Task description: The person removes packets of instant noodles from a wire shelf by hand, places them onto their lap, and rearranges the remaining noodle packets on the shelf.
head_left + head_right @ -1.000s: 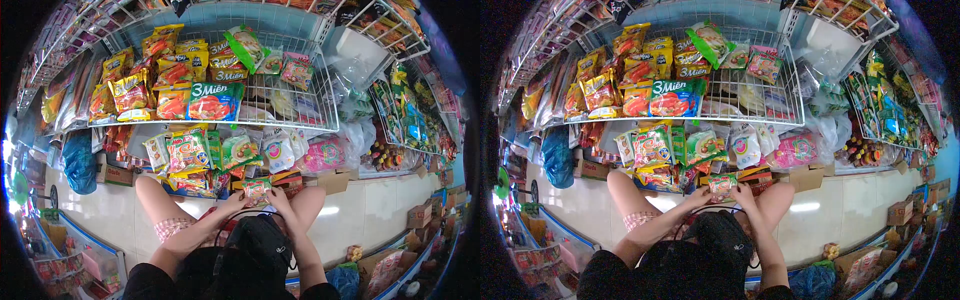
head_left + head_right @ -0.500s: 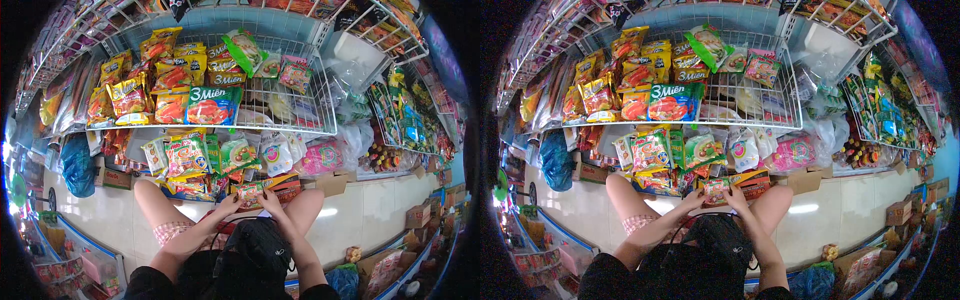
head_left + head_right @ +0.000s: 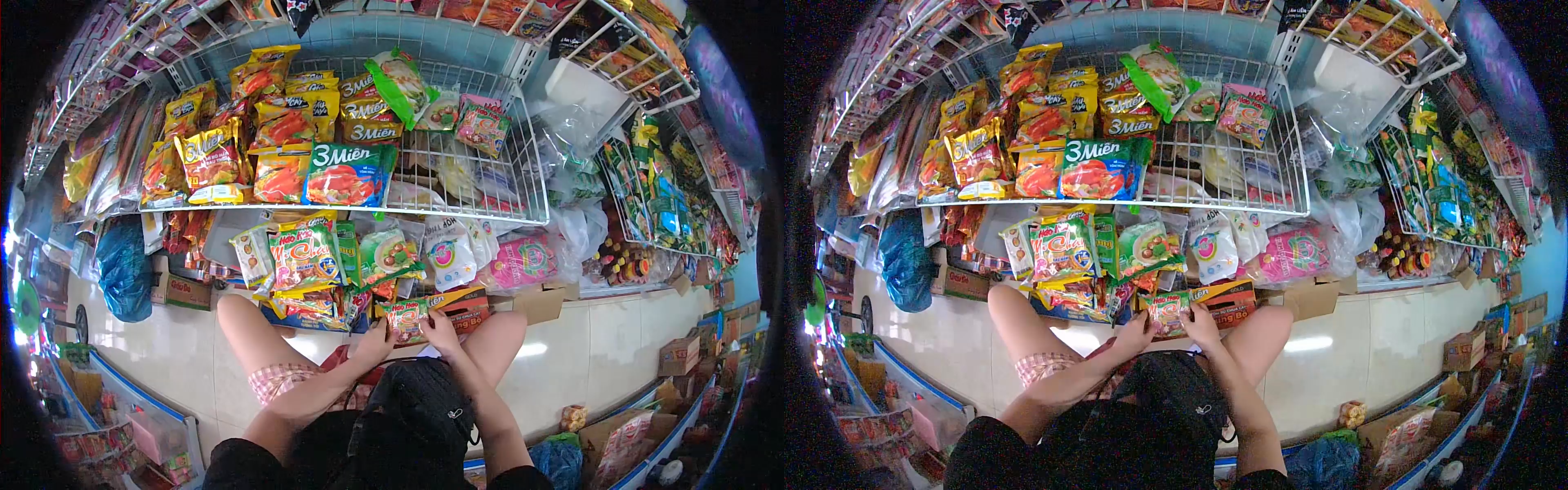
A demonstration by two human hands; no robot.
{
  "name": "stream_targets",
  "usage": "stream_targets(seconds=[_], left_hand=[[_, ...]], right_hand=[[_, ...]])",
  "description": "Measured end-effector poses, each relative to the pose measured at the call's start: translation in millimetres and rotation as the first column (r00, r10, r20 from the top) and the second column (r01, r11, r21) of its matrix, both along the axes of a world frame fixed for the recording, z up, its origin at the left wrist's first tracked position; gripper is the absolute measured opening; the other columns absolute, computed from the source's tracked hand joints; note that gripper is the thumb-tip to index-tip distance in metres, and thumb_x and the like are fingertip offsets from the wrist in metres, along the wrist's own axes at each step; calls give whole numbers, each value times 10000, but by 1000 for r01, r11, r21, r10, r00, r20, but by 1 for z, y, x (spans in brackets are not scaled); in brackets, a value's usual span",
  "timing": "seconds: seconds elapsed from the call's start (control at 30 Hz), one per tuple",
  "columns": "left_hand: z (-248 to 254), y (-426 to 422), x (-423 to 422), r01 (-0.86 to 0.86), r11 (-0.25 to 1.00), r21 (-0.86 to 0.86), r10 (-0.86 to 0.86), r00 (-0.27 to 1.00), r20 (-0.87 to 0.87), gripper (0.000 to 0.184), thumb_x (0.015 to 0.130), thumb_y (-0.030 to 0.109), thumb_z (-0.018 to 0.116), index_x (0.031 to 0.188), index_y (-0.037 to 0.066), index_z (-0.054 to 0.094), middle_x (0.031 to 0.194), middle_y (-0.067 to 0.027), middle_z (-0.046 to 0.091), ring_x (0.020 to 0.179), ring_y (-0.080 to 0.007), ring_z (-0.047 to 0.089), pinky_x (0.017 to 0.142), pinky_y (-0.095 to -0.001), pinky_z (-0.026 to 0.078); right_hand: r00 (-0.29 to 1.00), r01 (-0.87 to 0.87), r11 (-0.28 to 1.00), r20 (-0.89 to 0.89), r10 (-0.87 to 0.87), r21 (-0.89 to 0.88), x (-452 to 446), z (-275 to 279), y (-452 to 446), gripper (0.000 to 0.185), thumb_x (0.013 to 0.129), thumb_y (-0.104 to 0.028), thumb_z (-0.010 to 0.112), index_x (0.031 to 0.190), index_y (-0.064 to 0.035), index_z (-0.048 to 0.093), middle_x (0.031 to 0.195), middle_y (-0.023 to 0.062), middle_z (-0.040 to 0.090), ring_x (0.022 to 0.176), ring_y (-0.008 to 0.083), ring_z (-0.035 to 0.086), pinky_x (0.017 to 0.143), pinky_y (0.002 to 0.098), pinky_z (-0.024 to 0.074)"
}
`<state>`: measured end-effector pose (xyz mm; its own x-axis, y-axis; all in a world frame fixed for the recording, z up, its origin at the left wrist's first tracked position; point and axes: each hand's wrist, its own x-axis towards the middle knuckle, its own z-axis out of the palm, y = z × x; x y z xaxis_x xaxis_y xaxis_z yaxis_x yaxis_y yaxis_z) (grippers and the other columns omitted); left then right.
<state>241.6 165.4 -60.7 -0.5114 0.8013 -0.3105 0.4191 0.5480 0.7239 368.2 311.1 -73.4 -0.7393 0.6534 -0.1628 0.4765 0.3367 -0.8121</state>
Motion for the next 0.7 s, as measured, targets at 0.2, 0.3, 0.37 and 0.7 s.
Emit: stream_targets(seconds=[0.2,0.3,0.37,0.7], left_hand=[[-24,-4,-9,28,1000,2,-28,1000,-11,393,860,282,490,1111,-19,461,954,-307,544,865,-438,554,751,-507,448],[-40,-3,-9,8,1000,-24,-8,1000,-19,398,860,276,490,1126,-17,457,956,-304,546,868,-438,553,755,-506,449],[-47,-4,-7,-14,1000,-25,13,1000,-15,395,860,270,488,1134,-13,456,957,-302,549,871,-437,554,759,-505,449],[52,13,-9,51,940,337,-12,993,-116,441,805,161,572,1203,23,439,1096,-225,425,857,-395,555,698,-432,476]], right_hand=[[998,18,999,65,-16,-39,-2,-6,0,273,792,-204,530,962,7,570,849,230,567,836,376,561,751,417,442],[967,-109,994,231,105,2,-1,-19,1,275,808,-208,508,978,6,546,901,257,565,881,413,543,773,463,430],[969,-115,993,224,107,21,1,-20,1,273,812,-212,506,972,6,545,901,256,565,871,414,545,767,465,433],[994,105,944,-28,-102,313,-2,31,16,347,818,-204,521,1116,-28,537,843,233,591,780,371,597,643,465,473]])
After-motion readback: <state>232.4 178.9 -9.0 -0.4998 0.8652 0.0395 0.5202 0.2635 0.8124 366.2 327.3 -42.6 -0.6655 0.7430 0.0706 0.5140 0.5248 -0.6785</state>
